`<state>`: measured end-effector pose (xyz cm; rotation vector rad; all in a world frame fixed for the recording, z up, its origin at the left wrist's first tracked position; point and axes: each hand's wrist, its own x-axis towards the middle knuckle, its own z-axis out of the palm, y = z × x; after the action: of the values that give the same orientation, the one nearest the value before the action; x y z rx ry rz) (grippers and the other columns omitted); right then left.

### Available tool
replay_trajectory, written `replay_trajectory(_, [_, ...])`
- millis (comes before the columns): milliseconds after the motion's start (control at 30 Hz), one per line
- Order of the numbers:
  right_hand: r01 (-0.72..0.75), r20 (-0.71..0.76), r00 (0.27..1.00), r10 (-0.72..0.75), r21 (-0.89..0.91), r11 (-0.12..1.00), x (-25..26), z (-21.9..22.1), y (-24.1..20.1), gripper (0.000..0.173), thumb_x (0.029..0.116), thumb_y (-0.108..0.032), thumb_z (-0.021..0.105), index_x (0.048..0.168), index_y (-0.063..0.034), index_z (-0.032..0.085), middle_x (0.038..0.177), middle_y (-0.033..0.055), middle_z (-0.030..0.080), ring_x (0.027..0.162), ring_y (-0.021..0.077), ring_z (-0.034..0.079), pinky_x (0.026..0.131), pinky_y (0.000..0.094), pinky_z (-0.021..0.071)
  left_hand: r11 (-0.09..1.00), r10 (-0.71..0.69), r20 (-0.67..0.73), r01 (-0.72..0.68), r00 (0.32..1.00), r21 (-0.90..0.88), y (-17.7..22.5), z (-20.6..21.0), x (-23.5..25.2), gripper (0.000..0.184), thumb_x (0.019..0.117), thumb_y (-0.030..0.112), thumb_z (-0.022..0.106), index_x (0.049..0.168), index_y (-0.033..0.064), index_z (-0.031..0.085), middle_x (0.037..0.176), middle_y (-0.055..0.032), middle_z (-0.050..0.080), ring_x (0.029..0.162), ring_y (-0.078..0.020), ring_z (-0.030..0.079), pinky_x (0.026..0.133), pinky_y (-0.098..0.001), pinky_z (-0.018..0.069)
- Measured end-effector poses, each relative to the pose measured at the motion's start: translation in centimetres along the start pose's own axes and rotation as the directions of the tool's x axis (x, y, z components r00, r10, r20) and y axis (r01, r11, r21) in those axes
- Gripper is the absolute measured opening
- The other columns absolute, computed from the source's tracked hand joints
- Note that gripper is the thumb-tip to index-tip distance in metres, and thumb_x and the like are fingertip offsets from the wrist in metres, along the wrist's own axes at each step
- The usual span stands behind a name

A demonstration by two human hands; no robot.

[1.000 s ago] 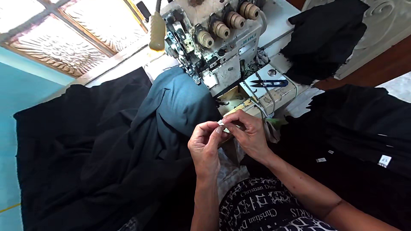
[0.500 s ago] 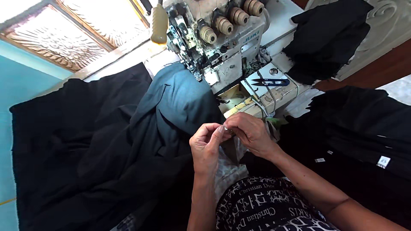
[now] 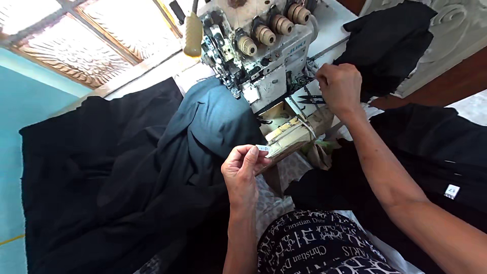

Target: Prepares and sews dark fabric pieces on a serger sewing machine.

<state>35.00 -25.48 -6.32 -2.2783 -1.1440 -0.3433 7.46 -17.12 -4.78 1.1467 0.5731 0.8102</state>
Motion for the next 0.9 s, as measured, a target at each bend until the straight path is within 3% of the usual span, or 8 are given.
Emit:
replay_trajectory(67, [0.002,0.133,0.991,0.008,-0.077,0.997,0.2,0.9,1.0,0.024,0.1022,0.0,0.049,0.107,0.0076,0.071,0.095,0.0292,0.072,0.095,0.0501,0.07,0.105,0.0656,0.0416,1.0,-0.016,0.002,0.016,1.0,-0.011,0.0,0.2,0.0,0.025,0.1003,-0.002,0.049,0.091,0.0069,0.07,0.079,-0.0055,0.075,0.065,-0.012,0.072,0.064,-0.0277,0.0628])
replay_trajectory(167, [-0.009,0.186,0.982,0.023,-0.076,0.997,-0.5,1.3,1.2,0.028,0.1,0.006,0.047,0.111,0.0053,0.073,0.102,0.0284,0.073,0.102,0.0498,0.069,0.108,0.0667,0.0382,1.0,-0.026,0.017,0.026,1.0,-0.01,0.0,0.2,0.1,0.026,0.1012,-0.002,0.047,0.092,0.0058,0.07,0.081,-0.0062,0.076,0.065,-0.0121,0.072,0.065,-0.0272,0.0627])
replay_trajectory(300, [-0.062,0.141,0.989,0.054,0.059,0.996,-2.0,-0.2,-0.2,0.028,0.1005,0.0,0.049,0.117,0.0004,0.072,0.146,0.0254,0.055,0.142,0.0504,0.042,0.116,0.0653,0.0307,1.0,-0.025,0.012,0.025,1.0,-0.014,-0.2,0.2,0.1,0.024,0.1006,-0.002,0.048,0.093,0.0044,0.071,0.082,-0.0076,0.076,0.065,-0.0123,0.072,0.064,-0.027,0.0625])
replay_trajectory(367, [0.001,0.026,1.0,-0.006,0.18,0.984,-3.4,-1.6,-2.7,0.021,0.0987,-0.005,0.057,0.111,-0.0006,0.074,0.137,0.0231,0.062,0.132,0.0448,0.054,0.109,0.0592,0.0425,1.0,-0.027,-0.001,0.027,1.0,-0.011,-0.3,0.3,0.0,0.025,0.1006,-0.003,0.047,0.093,0.0041,0.07,0.082,-0.0076,0.076,0.065,-0.0124,0.072,0.064,-0.0271,0.0625])
replay_trajectory(433, [0.106,-0.055,0.994,-0.092,0.342,0.934,-5.6,-3.0,-6.0,0.016,0.0956,-0.006,0.064,0.105,-0.0015,0.076,0.111,0.0176,0.073,0.104,0.0334,0.069,0.091,0.0483,0.0541,1.0,-0.031,-0.01,0.03,0.999,-0.003,-0.3,0.6,-0.1,0.025,0.1009,-0.003,0.047,0.093,0.0039,0.07,0.082,-0.0072,0.076,0.065,-0.0125,0.072,0.064,-0.0269,0.0625])
replay_trajectory(500, [0.179,-0.041,0.982,-0.184,0.506,0.844,-7.6,-3.9,-8.8,0.013,0.0945,-0.008,0.068,0.104,-0.0029,0.076,0.101,0.0109,0.074,0.094,0.0227,0.071,0.085,0.0399,0.0573,1.0,-0.017,-0.011,0.017,1.0,0.012,-0.3,0.7,-0.1,0.024,0.101,-0.002,0.048,0.093,0.0044,0.07,0.082,-0.0062,0.076,0.065,-0.0122,0.072,0.064,-0.0265,0.0625])
replay_trajectory(600, [0.195,-0.018,0.97,-0.241,0.645,0.739,-8.8,-3.0,-10.8,0.014,0.0937,-0.013,0.07,0.104,-0.0049,0.077,0.101,0.0063,0.075,0.095,0.0147,0.071,0.084,0.0324,0.058,0.999,0.029,0.015,-0.029,0.999,0.039,-0.4,0.8,-0.1,0.023,0.1007,-0.001,0.05,0.095,0.0072,0.07,0.082,-0.0023,0.075,0.068,-0.0096,0.072,0.066,-0.0258,0.0625])
replay_trajectory(900, [0.07,0.036,0.989,-0.144,0.739,0.67,-9.3,-2.0,-11.6,0.01,0.0901,-0.009,0.074,0.099,-0.0043,0.076,0.091,0.0038,0.073,0.086,0.008,0.068,0.076,0.0225,0.0556,0.995,0.079,0.077,-0.083,0.994,0.048,-0.7,0.6,-0.3,0.018,0.0992,0.0,0.055,0.096,0.009,0.071,0.081,0.0002,0.073,0.07,-0.0081,0.071,0.07,-0.0256,0.0624])
